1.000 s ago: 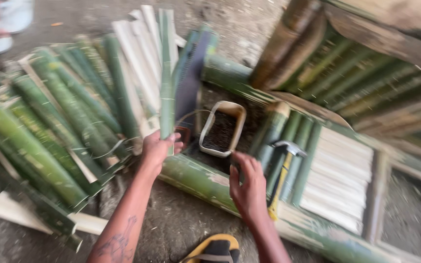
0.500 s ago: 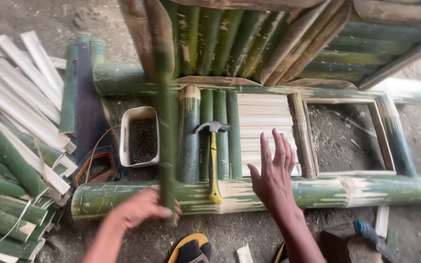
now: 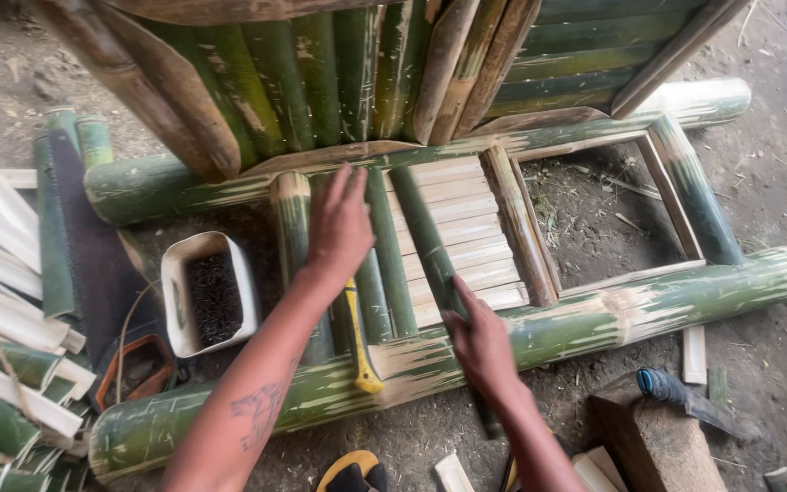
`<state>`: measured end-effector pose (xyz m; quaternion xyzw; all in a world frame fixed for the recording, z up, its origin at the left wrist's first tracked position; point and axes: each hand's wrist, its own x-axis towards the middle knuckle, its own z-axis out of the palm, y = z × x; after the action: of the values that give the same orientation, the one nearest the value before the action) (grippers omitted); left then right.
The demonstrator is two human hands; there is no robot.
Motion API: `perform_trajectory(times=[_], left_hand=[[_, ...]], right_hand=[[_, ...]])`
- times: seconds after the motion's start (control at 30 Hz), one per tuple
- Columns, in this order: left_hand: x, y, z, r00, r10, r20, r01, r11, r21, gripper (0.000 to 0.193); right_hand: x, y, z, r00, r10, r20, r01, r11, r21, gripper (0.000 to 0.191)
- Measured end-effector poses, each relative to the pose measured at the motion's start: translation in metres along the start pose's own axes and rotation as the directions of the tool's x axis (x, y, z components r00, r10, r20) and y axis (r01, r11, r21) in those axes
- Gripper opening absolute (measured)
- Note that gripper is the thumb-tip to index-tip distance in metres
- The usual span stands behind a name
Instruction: The person assembles a bamboo structure by cutting bamboo pieces with a machete and nailing them into place with a hammer. The person repeatedly cuts bamboo segments and secures them to a frame.
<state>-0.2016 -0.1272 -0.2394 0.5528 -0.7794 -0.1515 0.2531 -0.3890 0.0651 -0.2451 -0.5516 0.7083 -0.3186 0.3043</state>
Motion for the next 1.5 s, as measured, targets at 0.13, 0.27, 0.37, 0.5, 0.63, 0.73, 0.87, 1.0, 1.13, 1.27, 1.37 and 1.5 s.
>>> perform_trajectory(times=[0.13, 0.27, 0.37, 0.5, 0.63, 0.73, 0.87, 1.0, 1.13, 1.27, 1.37, 1.5], left_hand=[[0.021, 0.023, 0.086, 0.924, -0.1, 0.37, 0.117, 0.993, -0.023, 0.063], [0.037, 0.017, 0.146, 0.896, -0.113, 0.429, 0.046, 0.986, 0.163, 0.083], [0.046, 0.016, 0.167, 0.927, -0.129, 0.353, -0.006, 0.934, 0.357, 0.085], [0.051, 0.017, 0.17, 0.912, -0.128, 0.39, -0.026, 0.93, 0.367, 0.084], [0.053, 0.009, 0.172, 0.916, -0.094, 0.39, -0.054, 0.935, 0.351, 0.082], [0.05, 0.0, 0.181, 0.964, 0.085, 0.253, -0.159, 0.945, 0.285, 0.074], [0.031, -0.012, 0.184, 0.747, 0.265, 0.609, -0.345, 0.939, 0.014, 0.04], [0.012, -0.021, 0.169, 0.446, 0.656, 0.609, -0.606, 0.722, -0.335, 0.046], [0.031, -0.028, 0.163, 0.213, 0.767, 0.605, -0.768, 0.514, -0.382, 0.062], [0.061, -0.034, 0.168, 0.031, 0.772, 0.635, -0.858, 0.347, -0.38, 0.076], [0.07, -0.042, 0.173, 0.036, 0.802, 0.596, -0.864, 0.325, -0.385, 0.079], [0.07, -0.05, 0.179, 0.076, 0.849, 0.524, -0.87, 0.312, -0.381, 0.08]], right_hand=[[0.054, 0.028, 0.044, 0.996, 0.077, -0.051, -0.075, 0.997, 0.034, 0.054], [0.08, 0.05, 0.059, 0.993, 0.114, 0.015, -0.11, 0.981, -0.16, 0.057], [0.07, 0.058, 0.051, 0.978, -0.173, -0.112, 0.067, 0.78, -0.622, 0.055], [0.036, 0.052, 0.026, 0.954, 0.283, -0.099, -0.293, 0.813, -0.503, 0.055], [0.002, 0.036, 0.017, 0.78, 0.626, 0.021, -0.584, 0.74, -0.333, 0.067], [-0.009, 0.031, 0.027, 0.77, 0.638, -0.001, -0.634, 0.765, -0.113, 0.068], [-0.008, 0.038, 0.039, 0.706, 0.707, 0.036, -0.688, 0.673, 0.271, 0.06], [-0.001, 0.048, 0.043, 0.687, 0.726, 0.037, -0.699, 0.646, 0.308, 0.056], [0.012, 0.054, 0.047, 0.665, 0.745, 0.053, -0.72, 0.62, 0.312, 0.055], [0.028, 0.06, 0.053, 0.659, 0.748, 0.081, -0.728, 0.606, 0.321, 0.054], [0.036, 0.064, 0.057, 0.665, 0.743, 0.072, -0.722, 0.615, 0.318, 0.054], [0.043, 0.068, 0.061, 0.672, 0.737, 0.064, -0.711, 0.619, 0.333, 0.054]])
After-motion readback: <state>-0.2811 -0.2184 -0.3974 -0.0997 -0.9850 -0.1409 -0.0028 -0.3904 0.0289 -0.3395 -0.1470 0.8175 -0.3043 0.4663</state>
